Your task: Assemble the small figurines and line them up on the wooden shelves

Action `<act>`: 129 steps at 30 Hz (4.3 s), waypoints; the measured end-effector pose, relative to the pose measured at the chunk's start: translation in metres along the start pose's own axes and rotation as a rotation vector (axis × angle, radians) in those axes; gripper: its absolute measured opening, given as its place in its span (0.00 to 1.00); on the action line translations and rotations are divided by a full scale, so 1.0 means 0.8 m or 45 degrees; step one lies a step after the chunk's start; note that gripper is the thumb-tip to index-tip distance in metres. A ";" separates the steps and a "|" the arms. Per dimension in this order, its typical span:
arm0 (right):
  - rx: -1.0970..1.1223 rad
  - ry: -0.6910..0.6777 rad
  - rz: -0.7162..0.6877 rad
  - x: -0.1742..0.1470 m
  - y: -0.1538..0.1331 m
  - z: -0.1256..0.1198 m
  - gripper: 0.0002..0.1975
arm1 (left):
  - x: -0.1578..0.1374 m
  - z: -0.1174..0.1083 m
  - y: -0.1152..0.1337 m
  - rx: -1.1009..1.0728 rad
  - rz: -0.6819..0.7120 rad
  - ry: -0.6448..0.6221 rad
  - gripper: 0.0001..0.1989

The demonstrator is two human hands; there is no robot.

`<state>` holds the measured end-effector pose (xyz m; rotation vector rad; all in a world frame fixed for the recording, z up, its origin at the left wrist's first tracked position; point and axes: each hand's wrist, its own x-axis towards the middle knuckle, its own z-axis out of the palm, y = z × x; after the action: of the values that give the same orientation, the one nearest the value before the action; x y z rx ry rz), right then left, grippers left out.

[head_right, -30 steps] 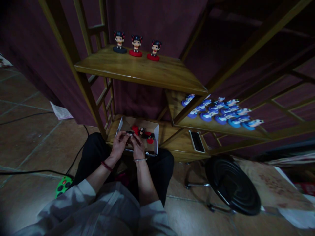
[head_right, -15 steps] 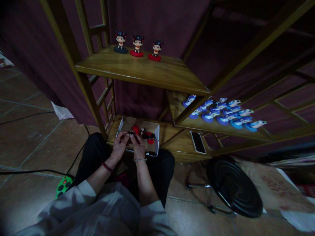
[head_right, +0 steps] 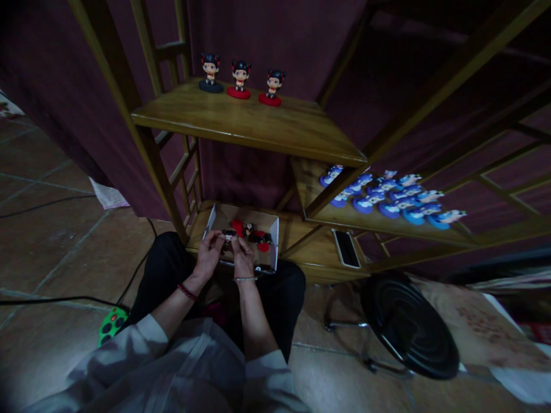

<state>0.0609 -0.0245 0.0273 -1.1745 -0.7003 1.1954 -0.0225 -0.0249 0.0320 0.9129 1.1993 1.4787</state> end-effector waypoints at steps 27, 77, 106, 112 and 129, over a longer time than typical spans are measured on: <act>0.111 0.003 0.022 -0.007 -0.011 0.007 0.20 | -0.010 -0.001 0.008 -0.122 -0.130 -0.010 0.10; 0.081 0.006 0.072 0.000 -0.007 0.002 0.22 | -0.011 0.001 0.001 -0.207 -0.223 -0.078 0.14; 0.017 -0.063 -0.023 -0.001 -0.010 0.001 0.20 | -0.010 0.001 -0.008 -0.250 -0.295 -0.047 0.10; -0.014 -0.091 -0.041 -0.002 -0.011 0.000 0.19 | -0.011 0.001 -0.009 -0.325 -0.318 -0.079 0.11; -0.073 0.024 -0.070 0.009 0.010 -0.008 0.16 | -0.015 0.002 -0.003 -0.250 -0.233 -0.063 0.10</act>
<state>0.0657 -0.0201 0.0167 -1.2053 -0.7523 1.1233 -0.0179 -0.0360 0.0303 0.6850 1.0515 1.3903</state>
